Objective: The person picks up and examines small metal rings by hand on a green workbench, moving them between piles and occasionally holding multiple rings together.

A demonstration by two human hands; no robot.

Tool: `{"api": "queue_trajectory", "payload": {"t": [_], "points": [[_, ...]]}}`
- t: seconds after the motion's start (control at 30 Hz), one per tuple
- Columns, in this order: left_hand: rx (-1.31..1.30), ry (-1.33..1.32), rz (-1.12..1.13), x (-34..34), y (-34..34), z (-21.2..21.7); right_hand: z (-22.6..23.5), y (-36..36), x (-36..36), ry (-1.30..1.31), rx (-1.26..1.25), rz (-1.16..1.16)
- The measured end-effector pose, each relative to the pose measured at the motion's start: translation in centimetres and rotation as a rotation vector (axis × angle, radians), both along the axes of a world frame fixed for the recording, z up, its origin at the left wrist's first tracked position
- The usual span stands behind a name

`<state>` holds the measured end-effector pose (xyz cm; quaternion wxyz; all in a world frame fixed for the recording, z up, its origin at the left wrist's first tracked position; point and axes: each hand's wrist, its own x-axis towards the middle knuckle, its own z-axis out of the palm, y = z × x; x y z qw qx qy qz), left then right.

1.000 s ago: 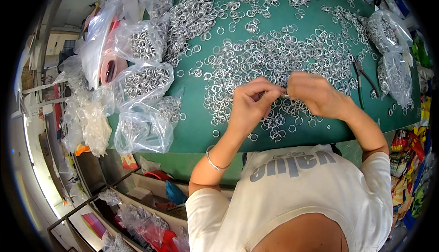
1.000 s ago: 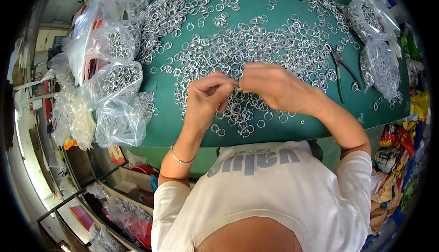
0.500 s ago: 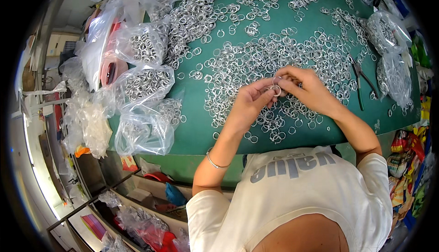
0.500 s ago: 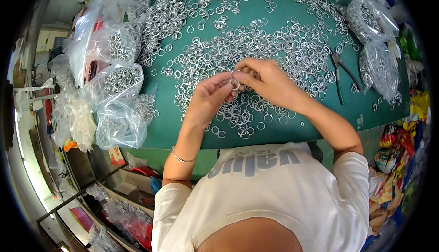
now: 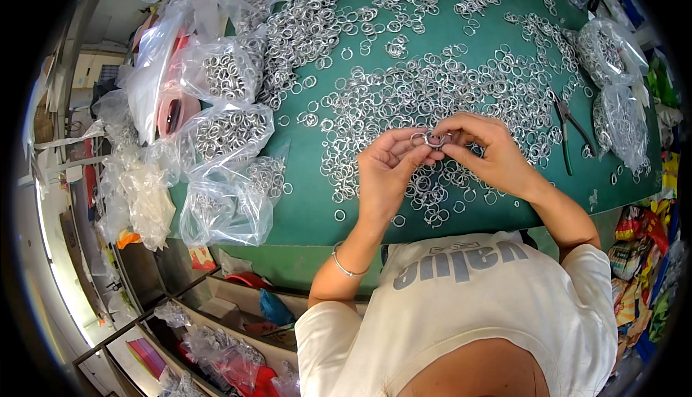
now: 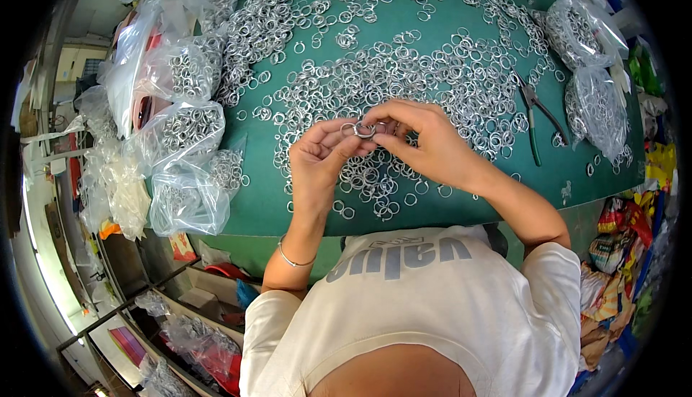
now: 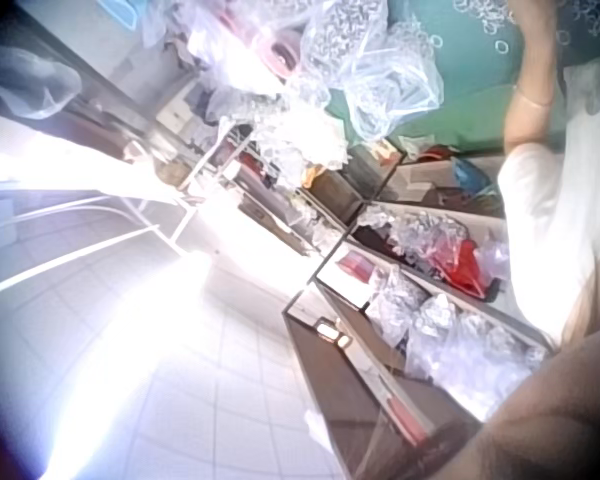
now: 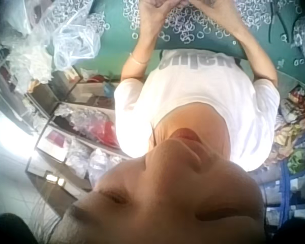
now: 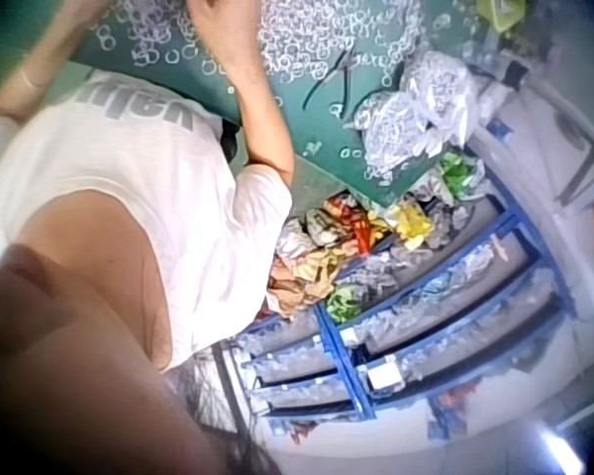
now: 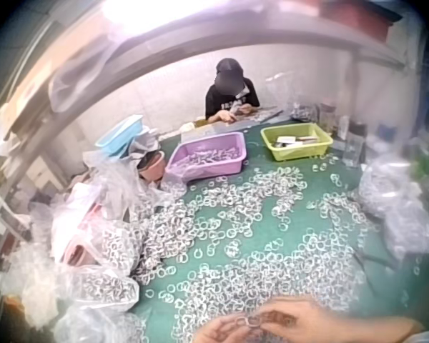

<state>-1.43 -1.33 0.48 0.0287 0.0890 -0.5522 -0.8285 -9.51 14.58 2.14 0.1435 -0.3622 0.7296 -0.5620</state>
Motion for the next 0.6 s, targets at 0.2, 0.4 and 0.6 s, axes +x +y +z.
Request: {"api": "queue_trajectory", "payload": {"t": [0.2,0.4,0.6], "points": [[-0.096,0.041,0.022,0.4,0.4,0.6,-0.3,0.2,0.2,0.049,0.002,-0.037],[-0.1,0.043,0.102,0.3,1.2,1.1,-0.2,0.0,0.9,-0.371,-0.162,-0.051],[-0.244,0.095,0.05,0.4,1.1,-0.2,-0.2,-0.1,1.0,-0.613,-0.266,-0.011]]}}
